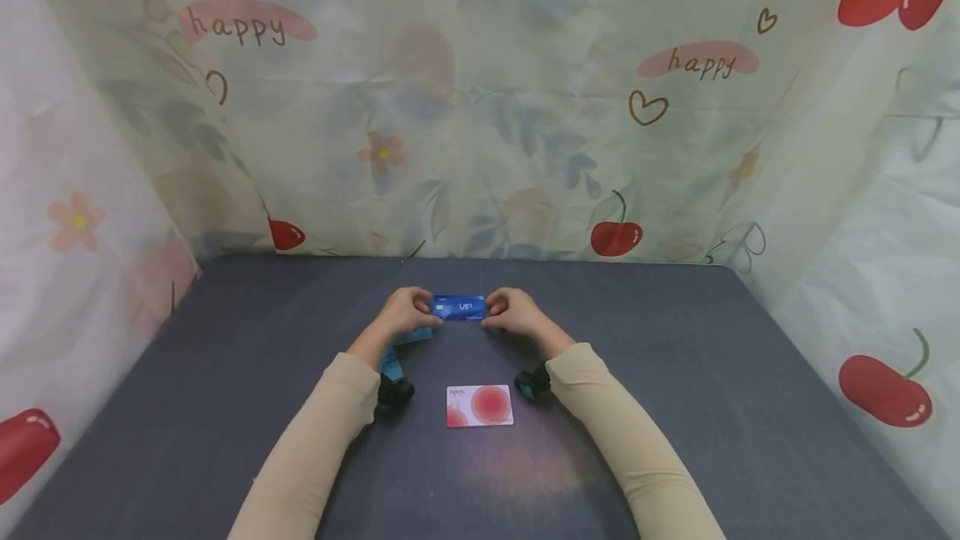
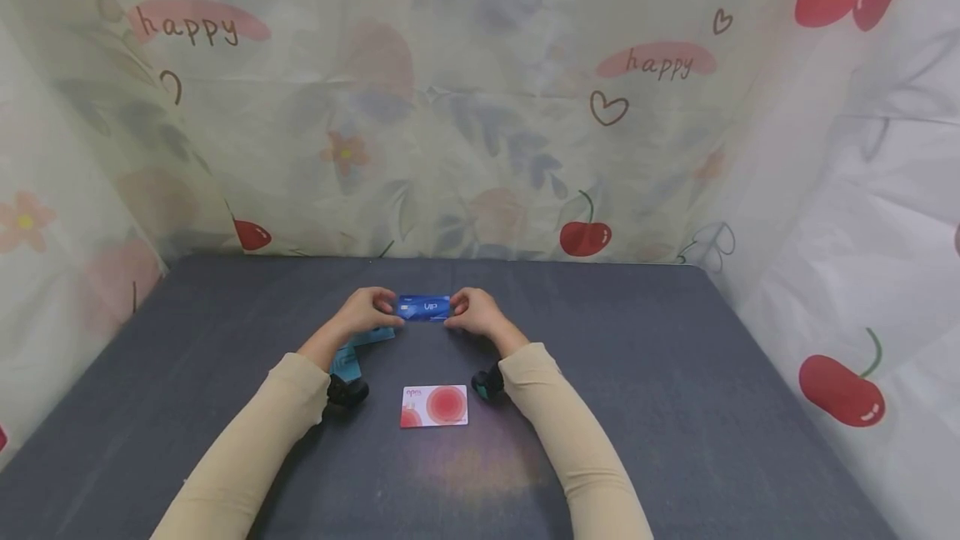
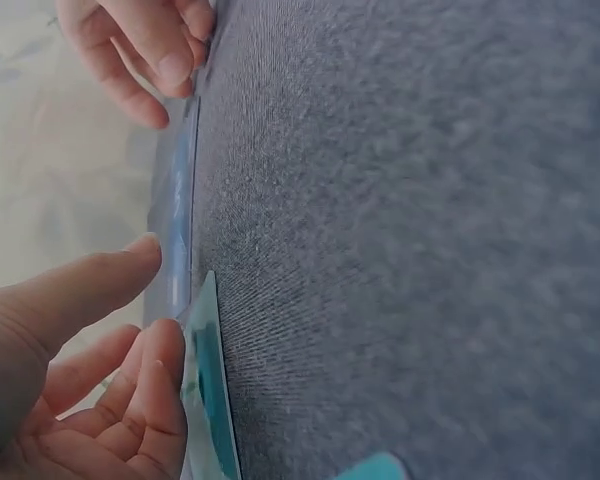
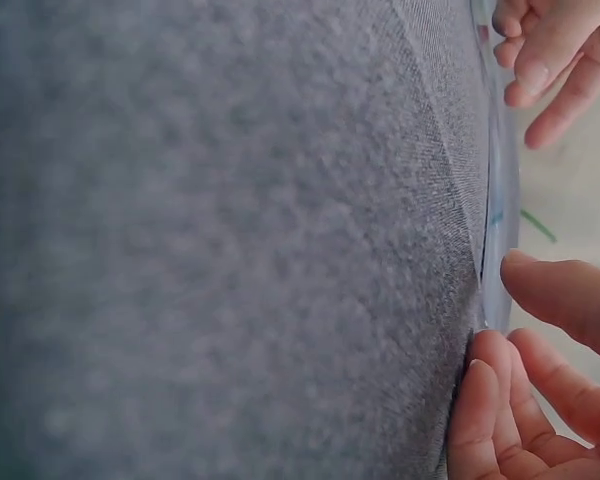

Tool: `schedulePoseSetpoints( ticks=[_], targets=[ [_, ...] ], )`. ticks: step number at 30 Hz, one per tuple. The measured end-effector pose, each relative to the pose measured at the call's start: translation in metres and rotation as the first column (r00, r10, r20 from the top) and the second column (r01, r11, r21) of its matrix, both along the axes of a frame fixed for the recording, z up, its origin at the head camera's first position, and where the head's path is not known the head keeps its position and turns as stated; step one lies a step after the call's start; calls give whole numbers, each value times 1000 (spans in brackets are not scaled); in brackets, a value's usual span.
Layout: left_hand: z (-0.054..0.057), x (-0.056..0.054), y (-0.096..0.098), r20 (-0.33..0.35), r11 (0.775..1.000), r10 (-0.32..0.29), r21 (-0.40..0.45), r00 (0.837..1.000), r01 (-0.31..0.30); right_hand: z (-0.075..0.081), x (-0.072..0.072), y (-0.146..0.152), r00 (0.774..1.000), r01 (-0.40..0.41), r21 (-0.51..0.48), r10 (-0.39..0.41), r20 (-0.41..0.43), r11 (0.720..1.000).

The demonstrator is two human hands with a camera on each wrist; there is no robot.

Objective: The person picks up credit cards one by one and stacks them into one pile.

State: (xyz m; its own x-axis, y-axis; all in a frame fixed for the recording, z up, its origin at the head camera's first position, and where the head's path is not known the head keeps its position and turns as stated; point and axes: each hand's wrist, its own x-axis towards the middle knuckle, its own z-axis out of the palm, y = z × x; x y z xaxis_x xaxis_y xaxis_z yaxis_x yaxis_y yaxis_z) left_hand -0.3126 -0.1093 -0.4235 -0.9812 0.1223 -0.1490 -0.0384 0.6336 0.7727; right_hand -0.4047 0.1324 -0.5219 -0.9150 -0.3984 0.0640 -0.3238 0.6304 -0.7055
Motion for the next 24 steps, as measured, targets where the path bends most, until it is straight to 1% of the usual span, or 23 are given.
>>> schedulePoseSetpoints(
  ticks=[1, 3, 4, 6, 7, 8, 9, 11, 14, 15, 16, 17, 18, 19, 20, 21, 24],
  targets=[
    [0, -1, 1, 1, 1000, 1, -8, 1000, -1, -19, -15, 2, 1000, 8, 2, -8, -21, 1000],
    [0, -4, 2, -3, 1000, 2, -30, 1000, -2, -40, -33, 4, 999, 35, 26, -35, 5, 999],
    [0, -5, 3, -6, 999, 2, -43, 1000, -3, -45, -38, 4, 999, 46, 38, -47, 21, 998],
    [0, -8, 4, -12, 998, 2, -67, 1000, -3, -55, -51, 8, 999, 30, -11, -29, 37, 1000],
    [0, -9, 5, -12, 997, 1, -75, 1000, -2, -48, -47, 6, 999, 31, -11, -30, 45, 999],
    [0, -10, 5, -12, 996, -1, -84, 1000, -1, -30, -32, 3, 998, 35, -6, -35, 55, 999],
    [0, -12, 6, -8, 996, 1, -87, 1000, -2, -15, -21, -1, 996, 48, 6, -48, 70, 999],
    [0, -14, 6, 3, 996, 2, -90, 1000, -2, 28, 12, -11, 993, 74, 34, -77, 89, 997],
    [-1, -17, 7, 12, 996, -1, -94, 1000, 2, 77, 51, -25, 983, 115, 75, -124, 134, 991],
    [-2, -17, 7, 15, 996, -1, -93, 1000, 2, 81, 52, -28, 981, 121, 76, -131, 143, 990],
    [-2, -18, 7, 18, 996, -1, -94, 1000, 3, 88, 58, -29, 982, 121, 69, -130, 141, 990],
    [-3, -18, 7, 19, 995, -2, -95, 1000, 4, 89, 58, -31, 978, 131, 79, -142, 151, 988],
    [-3, -19, 8, 22, 996, -3, -94, 1000, 5, 86, 53, -31, 975, 130, 81, -142, 170, 988],
    [-3, -19, 8, 26, 996, -3, -93, 1000, 5, 85, 53, -31, 981, 118, 79, -128, 143, 990],
    [-4, -20, 9, 30, 996, -1, -93, 1000, 4, 72, 43, -28, 988, 99, 66, -106, 113, 993],
    [-4, -20, 9, 35, 996, 1, -92, 999, 2, 61, 32, -25, 990, 84, 67, -91, 111, 994],
    [-5, -21, 10, 49, 996, 11, -93, 999, -7, 10, -9, -17, 995, 74, 91, -80, 64, 993]
  ],
)
